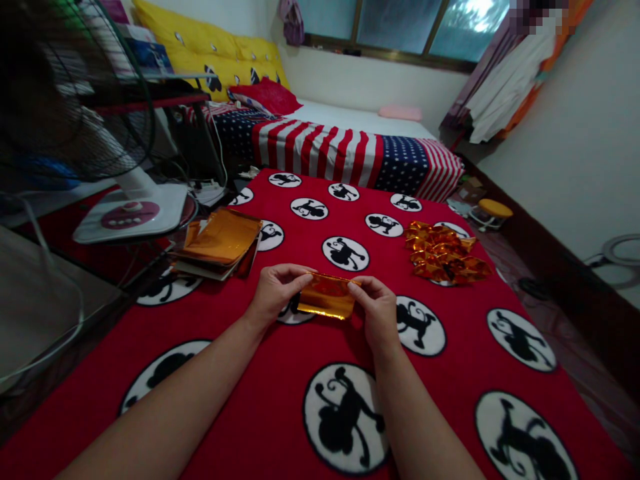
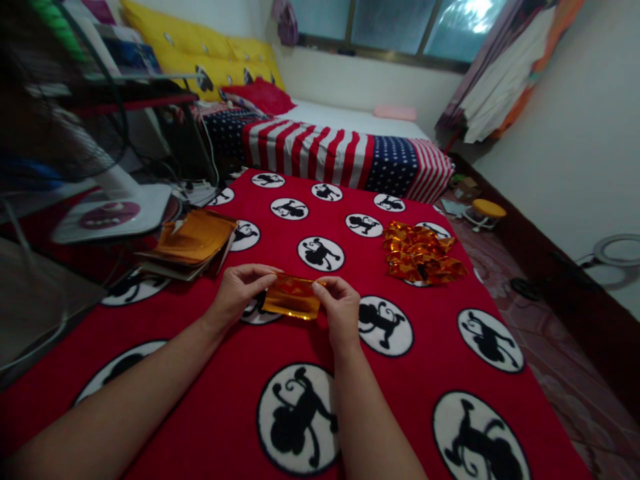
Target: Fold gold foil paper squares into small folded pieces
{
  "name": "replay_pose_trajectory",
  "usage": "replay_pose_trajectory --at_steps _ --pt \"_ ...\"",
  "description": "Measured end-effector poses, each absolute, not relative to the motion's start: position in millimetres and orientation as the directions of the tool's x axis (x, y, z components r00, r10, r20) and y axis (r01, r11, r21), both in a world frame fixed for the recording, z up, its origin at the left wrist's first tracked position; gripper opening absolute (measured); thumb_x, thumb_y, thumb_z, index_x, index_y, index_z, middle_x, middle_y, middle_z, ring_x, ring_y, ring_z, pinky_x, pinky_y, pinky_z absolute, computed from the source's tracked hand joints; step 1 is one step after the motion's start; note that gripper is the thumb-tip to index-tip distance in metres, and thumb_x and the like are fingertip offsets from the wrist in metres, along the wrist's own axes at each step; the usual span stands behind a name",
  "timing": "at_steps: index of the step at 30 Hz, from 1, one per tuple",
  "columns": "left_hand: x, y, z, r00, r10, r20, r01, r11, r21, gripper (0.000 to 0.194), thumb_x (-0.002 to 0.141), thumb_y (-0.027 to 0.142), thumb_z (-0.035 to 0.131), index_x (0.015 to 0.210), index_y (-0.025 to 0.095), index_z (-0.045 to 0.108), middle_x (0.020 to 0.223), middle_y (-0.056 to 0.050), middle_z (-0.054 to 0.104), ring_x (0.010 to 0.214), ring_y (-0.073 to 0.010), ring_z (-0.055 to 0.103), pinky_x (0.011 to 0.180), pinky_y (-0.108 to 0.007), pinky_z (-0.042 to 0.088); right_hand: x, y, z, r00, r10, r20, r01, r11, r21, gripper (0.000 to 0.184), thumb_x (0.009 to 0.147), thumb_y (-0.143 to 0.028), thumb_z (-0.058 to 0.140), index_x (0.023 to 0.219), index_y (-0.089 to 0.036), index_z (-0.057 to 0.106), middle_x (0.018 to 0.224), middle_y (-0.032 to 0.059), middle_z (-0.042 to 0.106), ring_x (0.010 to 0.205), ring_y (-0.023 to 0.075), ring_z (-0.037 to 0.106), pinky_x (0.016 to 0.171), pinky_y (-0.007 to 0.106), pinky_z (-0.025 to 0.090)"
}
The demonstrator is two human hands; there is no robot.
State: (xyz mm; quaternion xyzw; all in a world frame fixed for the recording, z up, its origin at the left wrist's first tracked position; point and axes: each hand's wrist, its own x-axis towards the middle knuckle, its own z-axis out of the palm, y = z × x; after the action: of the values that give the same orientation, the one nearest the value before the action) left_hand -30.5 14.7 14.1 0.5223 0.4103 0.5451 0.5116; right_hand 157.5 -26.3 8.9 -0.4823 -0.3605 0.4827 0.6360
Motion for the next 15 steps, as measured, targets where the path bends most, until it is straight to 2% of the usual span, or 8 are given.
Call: replay_pose_trajectory --at_steps 15 --pt "-30.1 15.9 11.4 0.062 0.985 0.158 -0.109 -0.151 0.983 0.016 0.065 0.028 0.077 0.072 0.014 0.073 0.08 -0.007 0.076 0.071 -0.0165 0.069 0.068 -0.025 0.054 156.8 -27.9 5.2 0.288 0.957 0.0 -0.259 0.078 -0.963 0.021 0.065 -0.033 0.08 0.075 -0.019 0.069 0.066 -0.0025 0.064 0.058 0.01 0.057 0.053 0.02 0.045"
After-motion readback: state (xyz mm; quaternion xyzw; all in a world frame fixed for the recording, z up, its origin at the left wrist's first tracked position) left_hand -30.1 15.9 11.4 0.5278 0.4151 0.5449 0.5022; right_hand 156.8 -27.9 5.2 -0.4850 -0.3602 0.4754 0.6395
